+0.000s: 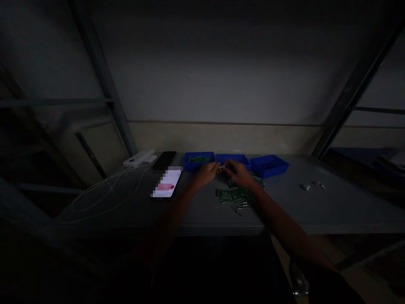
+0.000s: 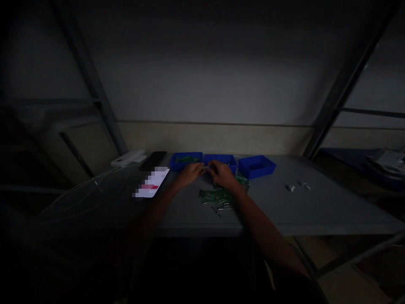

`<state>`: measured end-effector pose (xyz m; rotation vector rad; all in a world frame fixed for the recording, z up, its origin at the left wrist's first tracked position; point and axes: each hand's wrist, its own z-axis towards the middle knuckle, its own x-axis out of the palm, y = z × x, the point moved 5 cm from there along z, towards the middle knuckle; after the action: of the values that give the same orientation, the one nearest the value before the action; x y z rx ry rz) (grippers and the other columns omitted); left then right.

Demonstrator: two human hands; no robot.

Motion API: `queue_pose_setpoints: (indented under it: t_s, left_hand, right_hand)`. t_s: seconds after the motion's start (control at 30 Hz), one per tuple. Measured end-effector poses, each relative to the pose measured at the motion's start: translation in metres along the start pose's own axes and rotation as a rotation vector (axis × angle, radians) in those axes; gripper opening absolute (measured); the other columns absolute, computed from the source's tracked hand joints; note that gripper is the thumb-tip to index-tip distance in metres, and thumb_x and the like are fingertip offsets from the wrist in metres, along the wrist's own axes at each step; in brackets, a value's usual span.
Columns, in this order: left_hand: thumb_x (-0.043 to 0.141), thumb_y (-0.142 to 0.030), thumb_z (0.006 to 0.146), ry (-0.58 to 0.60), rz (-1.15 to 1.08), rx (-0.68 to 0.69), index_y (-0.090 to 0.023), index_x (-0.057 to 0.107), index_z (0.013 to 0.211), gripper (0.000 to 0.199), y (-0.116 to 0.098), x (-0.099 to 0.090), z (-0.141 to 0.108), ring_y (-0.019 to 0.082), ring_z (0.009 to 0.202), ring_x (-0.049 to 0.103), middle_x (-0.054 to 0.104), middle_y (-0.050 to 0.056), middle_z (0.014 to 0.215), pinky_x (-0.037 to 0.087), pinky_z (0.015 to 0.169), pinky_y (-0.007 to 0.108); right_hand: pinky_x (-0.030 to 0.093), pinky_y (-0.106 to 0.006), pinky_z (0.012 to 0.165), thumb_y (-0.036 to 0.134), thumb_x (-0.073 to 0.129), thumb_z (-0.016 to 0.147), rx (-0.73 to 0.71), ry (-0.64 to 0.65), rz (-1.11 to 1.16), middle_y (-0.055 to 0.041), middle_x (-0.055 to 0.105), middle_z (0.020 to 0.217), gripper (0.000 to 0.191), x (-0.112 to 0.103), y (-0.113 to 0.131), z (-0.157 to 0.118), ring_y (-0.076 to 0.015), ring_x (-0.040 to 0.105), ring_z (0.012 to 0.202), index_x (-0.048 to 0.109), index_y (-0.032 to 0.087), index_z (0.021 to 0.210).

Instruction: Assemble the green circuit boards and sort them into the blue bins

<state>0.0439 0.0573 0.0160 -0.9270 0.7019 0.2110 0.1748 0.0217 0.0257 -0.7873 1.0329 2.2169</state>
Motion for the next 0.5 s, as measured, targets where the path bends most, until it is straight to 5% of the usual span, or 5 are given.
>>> queue_pose_setpoints:
  t_s: [0.2,0.5]
  left_hand:
    - [0.051,-0.033,0.081,-0.087,-0.018,0.092,-0.017,0.051,0.104,0.029,-0.0081,-0.0047,-0.0044,0.012,0.069,0.057,0.061,0.000,0.075,0.044,0.066,0.022]
    - [0.049,-0.029,0.082,-0.126,0.072,0.130,-0.016,0.057,0.088,0.016,-0.0110,-0.0051,-0.0044,0.014,0.076,0.060,0.065,0.003,0.083,0.045,0.072,0.026]
  right_hand:
    - [0.035,-0.023,0.060,0.035,0.034,0.090,0.048,-0.020,-0.065,-0.0031,0.060,0.068,0.033,-0.0031,-0.0031,0.0006,-0.0133,0.052,0.063,0.057,0.015,0.076]
    - [0.035,-0.023,0.057,0.037,0.035,0.090,0.054,0.016,-0.067,-0.0026,0.061,0.066,0.035,0.0022,0.0002,0.0006,-0.0128,0.053,0.059,0.059,0.016,0.075]
